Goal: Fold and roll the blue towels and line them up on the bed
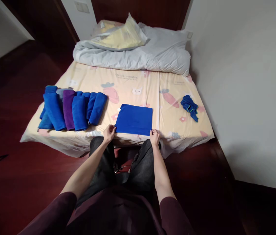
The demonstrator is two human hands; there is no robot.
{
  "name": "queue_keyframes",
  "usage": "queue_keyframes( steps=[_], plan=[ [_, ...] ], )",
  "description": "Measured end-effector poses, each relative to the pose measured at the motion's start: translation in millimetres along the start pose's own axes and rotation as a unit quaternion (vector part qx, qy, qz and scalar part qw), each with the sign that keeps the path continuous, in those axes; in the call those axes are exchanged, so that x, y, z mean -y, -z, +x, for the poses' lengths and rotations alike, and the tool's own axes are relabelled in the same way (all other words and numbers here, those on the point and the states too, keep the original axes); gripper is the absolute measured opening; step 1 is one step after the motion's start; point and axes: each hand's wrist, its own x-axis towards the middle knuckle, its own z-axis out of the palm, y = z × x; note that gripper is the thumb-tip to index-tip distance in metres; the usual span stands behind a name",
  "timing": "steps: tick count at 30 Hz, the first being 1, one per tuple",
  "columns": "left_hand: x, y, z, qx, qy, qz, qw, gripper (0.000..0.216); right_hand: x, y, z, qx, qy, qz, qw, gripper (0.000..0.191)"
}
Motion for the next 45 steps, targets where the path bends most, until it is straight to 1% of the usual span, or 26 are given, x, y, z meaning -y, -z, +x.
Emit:
queue_keyframes(
  steps=[3,6,8,11,14,18,21,26,29,33,36,38,42,45],
  plan=[
    [-2.4,2.6,0.3,-0.004,-0.028,0.008,1.0,0.014,1.5,1.2,-0.3,0.003,0.012,-0.008,1.0,0.029],
    [-4.9,4.8,-0.6,0.009,-0.073,0.022,0.997,0.011,3.4,3.0,-0.5,0.002,0.04,-0.02,0.999,0.024],
    [-5.8,4.6,-2.7,0.03,-0.095,0.048,0.994,0.016,4.1,4.4,-1.1,-0.002,0.065,-0.028,0.998,0.021],
    [-5.2,2.2,-6.6,0.063,-0.102,0.081,0.989,0.025,4.1,6.4,-2.3,-0.001,0.115,-0.041,0.993,0.021],
    [-2.3,-0.2,-10.1,0.074,-0.108,0.114,0.985,0.031,3.0,8.0,-3.2,0.016,0.166,-0.054,0.984,0.027],
    [2.9,0.4,-14.3,0.092,-0.132,0.171,0.972,0.042,1.1,8.4,-3.9,0.046,0.205,-0.048,0.976,0.037],
    [6.3,2.7,-16.2,0.098,-0.137,0.183,0.969,0.045,0.0,7.6,-4.4,0.059,0.209,-0.043,0.975,0.042],
    [8.4,6.5,-15.0,0.115,-0.156,0.162,0.967,0.054,2.1,9.0,-5.9,0.061,0.188,-0.045,0.979,0.044],
    [8.1,7.6,-13.2,0.116,-0.151,0.155,0.969,0.058,5.8,13.0,-7.0,0.082,0.194,-0.051,0.976,0.048],
    [8.9,7.8,-10.6,0.117,-0.136,0.133,0.975,0.056,10.5,17.9,-8.8,0.1,0.199,-0.086,0.971,0.057],
    [10.2,7.7,-9.1,0.113,-0.133,0.109,0.979,0.052,11.7,19.1,-9.4,0.101,0.198,-0.101,0.97,0.06],
    [10.6,7.7,-8.7,0.107,-0.13,0.096,0.981,0.05,11.0,18.9,-8.8,0.099,0.201,-0.089,0.971,0.056],
    [9.8,7.2,-8.4,0.094,-0.118,0.076,0.986,0.046,8.0,17.3,-6.5,0.088,0.207,-0.043,0.973,0.04],
    [9.4,7.1,-6.7,0.085,-0.112,0.061,0.988,0.042,6.3,15.4,-5.2,0.081,0.2,-0.029,0.976,0.035]
  ],
)
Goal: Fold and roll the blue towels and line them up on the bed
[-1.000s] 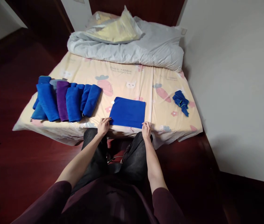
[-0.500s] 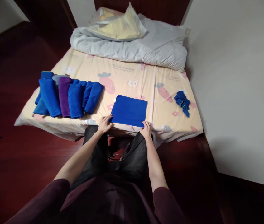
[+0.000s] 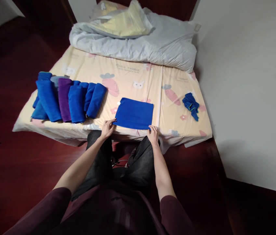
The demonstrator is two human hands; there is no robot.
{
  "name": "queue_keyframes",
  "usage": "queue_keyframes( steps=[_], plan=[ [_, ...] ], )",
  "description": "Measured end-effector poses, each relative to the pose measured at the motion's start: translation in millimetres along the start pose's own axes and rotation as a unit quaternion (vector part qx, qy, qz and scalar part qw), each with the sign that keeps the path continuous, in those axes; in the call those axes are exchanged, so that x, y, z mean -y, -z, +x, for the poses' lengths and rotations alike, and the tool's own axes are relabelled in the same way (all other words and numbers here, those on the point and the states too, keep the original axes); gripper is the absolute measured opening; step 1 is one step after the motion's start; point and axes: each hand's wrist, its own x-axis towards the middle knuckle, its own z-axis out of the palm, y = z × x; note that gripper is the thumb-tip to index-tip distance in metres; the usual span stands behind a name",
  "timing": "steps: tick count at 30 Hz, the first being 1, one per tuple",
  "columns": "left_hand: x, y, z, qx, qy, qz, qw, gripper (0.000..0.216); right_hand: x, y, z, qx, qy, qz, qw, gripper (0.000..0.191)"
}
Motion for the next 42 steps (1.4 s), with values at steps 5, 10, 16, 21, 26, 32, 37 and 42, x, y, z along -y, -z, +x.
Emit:
queue_keyframes(
  steps=[5,10,16,21,26,32,37,42],
  plan=[
    [6.7,4.5,7.3,0.018,-0.008,-0.012,1.0,0.037,-3.4,-3.5,0.6,-0.003,-0.013,0.014,1.0,0.044],
    [15.7,9.9,16.3,0.043,-0.015,-0.011,0.999,0.038,-7.3,-4.9,1.6,0.008,-0.018,0.044,0.999,0.055],
    [14.1,8.7,17.5,0.027,-0.004,-0.008,1.0,0.033,-6.1,-4.3,1.9,0.01,-0.006,0.062,0.998,0.057],
    [12.6,7.7,16.8,0.01,0.019,-0.01,1.0,0.035,-3.0,-3.2,2.8,0.017,-0.067,0.033,0.997,0.047],
    [16.7,5.5,17.7,-0.01,0.058,-0.015,0.998,0.039,-3.6,-6.3,3.6,-0.009,-0.103,0.031,0.994,0.033],
    [15.2,4.9,17.2,-0.01,0.099,-0.041,0.994,0.041,-5.7,-11.8,3.7,-0.031,-0.166,0.026,0.985,0.034],
    [9.3,7.6,16.6,-0.012,0.118,-0.047,0.992,0.04,-5.2,-14.2,3.4,-0.04,-0.187,0.02,0.981,0.041],
    [4.2,10.3,15.8,-0.014,0.12,-0.05,0.991,0.04,-4.7,-16.2,4.6,-0.053,-0.189,0.011,0.981,0.043]
  ],
)
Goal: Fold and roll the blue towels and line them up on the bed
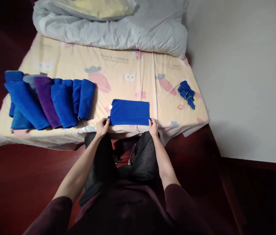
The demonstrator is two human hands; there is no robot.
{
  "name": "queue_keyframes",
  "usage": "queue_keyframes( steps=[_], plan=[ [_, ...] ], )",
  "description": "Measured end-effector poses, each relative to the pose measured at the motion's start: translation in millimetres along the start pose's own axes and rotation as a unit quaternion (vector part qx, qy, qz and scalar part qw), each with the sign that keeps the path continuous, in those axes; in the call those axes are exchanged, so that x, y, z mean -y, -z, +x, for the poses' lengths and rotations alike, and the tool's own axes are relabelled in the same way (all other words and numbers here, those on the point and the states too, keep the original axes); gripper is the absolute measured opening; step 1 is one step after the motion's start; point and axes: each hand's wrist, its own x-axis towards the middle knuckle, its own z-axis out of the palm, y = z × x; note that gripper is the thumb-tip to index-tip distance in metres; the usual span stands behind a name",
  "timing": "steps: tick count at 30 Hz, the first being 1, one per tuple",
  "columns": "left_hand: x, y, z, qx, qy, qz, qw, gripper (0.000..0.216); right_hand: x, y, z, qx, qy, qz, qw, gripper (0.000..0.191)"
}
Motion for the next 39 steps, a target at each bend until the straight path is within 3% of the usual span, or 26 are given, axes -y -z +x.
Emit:
queue_keyframes(
  steps=[23,33,39],
  plan=[
    [11.4,-5.9,0.8,-0.029,-0.042,0.031,0.998,0.039,2.6,-0.4,-1.4,-0.018,-0.002,-0.024,1.0,0.043],
    [5.4,-5.7,-2.3,-0.047,-0.049,0.016,0.998,0.034,3.1,1.6,-3.0,-0.023,0.008,-0.016,1.0,0.036],
    [3.5,-2.4,-1.5,-0.07,-0.068,0.022,0.995,0.031,8.9,5.9,-5.3,-0.033,0.059,-0.011,0.998,0.03]
  ],
)
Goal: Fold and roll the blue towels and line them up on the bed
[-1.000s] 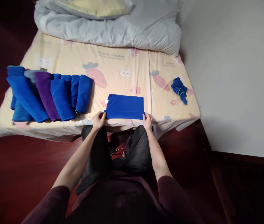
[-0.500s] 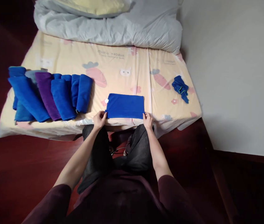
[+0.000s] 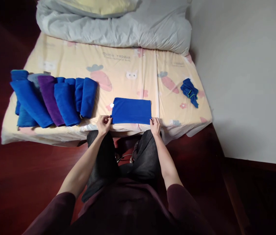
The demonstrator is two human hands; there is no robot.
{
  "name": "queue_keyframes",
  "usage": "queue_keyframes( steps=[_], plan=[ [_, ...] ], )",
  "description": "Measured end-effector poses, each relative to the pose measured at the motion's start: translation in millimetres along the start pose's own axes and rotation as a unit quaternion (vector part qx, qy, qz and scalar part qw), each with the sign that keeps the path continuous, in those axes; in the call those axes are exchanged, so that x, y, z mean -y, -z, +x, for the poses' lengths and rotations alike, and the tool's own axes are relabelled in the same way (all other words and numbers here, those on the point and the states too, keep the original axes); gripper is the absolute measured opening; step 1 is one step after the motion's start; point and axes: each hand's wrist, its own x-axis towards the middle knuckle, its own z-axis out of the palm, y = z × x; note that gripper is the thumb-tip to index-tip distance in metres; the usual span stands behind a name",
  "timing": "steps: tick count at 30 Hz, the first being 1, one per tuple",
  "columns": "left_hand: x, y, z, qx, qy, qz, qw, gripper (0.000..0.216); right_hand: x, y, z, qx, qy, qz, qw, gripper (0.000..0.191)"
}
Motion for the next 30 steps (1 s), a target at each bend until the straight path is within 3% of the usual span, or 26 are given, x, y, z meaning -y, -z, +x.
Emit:
queue_keyframes(
  steps=[12,17,23,30],
  plan=[
    [1.8,1.2,0.4,0.03,-0.046,-0.03,0.998,0.028,3.3,5.1,-0.3,0.049,0.103,0.03,0.993,0.038],
    [-0.6,2.2,0.7,0.059,-0.063,-0.016,0.996,0.03,4.3,7.0,1.7,0.066,0.101,0.027,0.992,0.036],
    [0.4,6.0,2.4,0.114,-0.099,-0.006,0.988,0.042,5.8,11.2,2.0,0.101,0.102,0.015,0.99,0.055],
    [5.9,8.0,5.6,0.137,-0.127,-0.01,0.982,0.05,6.0,9.8,1.8,0.092,0.108,0.015,0.99,0.059]
  ],
)
